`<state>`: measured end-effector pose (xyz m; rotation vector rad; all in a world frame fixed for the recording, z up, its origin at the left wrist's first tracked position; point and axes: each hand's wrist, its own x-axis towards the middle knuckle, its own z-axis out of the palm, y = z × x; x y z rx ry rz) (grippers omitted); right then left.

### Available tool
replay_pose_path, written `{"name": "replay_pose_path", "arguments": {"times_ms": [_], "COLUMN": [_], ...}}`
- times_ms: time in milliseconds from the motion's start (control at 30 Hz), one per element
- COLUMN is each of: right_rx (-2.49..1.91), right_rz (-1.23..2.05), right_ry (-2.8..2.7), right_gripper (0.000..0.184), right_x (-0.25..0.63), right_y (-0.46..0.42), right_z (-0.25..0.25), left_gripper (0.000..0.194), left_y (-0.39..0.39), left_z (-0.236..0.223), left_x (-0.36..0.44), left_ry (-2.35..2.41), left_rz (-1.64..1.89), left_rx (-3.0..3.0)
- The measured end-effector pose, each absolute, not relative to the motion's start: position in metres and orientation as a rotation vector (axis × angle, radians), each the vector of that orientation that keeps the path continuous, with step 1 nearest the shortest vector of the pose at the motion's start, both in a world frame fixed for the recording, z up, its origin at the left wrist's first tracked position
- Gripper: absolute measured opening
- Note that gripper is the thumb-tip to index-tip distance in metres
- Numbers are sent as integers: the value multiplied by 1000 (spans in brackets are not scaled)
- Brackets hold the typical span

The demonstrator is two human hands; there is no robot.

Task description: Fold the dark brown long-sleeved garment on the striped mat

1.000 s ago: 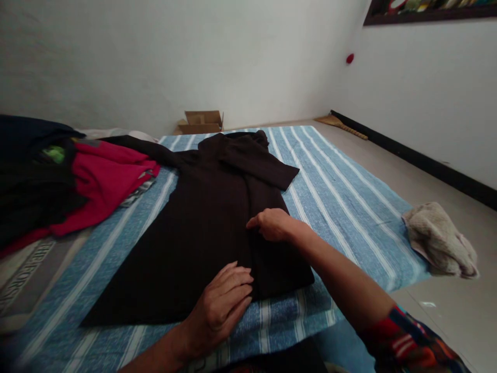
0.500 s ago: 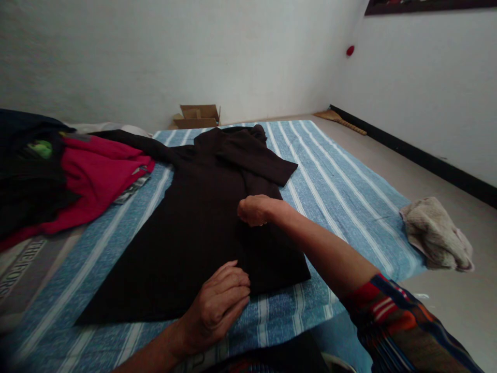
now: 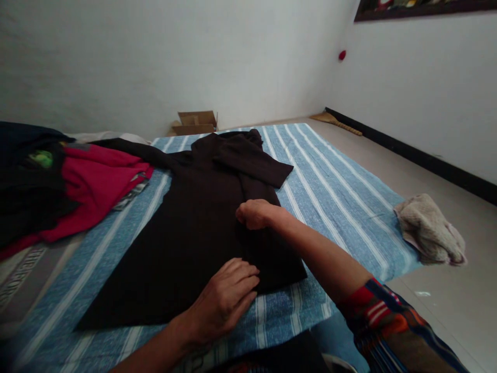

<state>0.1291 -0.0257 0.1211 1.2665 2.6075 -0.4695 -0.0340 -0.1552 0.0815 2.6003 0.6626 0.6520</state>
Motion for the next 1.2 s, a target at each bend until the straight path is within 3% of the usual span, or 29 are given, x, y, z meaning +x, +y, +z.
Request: {"name": "replay_pose_path", "arguments": {"times_ms": [100,467,567,667,800,1200], "right_rx": [1361,1718,1640,1457,1471,1442], "right_rz": [-503,-903,-776,-534,-343,-440], "right_ry": [2720,3079,3194,3262,3224,3412], "right_gripper": [29,13,20,33,32,23], "right_x": [141,196,200,195,188,194], "right_y": [-36,-140,-166,-186,-197,-187], "right_z": [118,87,79,71,58,50], "left_gripper": [20,25,25,37,48,20], "left_y": [-147,-122,-120,-121,-126,-121], "left_z": [82,89,91,93,92,83], "left_x": [-38,-49,-50,-52,-54,-59], "left_ry": [621,609,573,551,585,599], "left_rz": [552,408,335,257,238,409], "left_rx": [2536,2191,2205,2241,2254,2126]}}
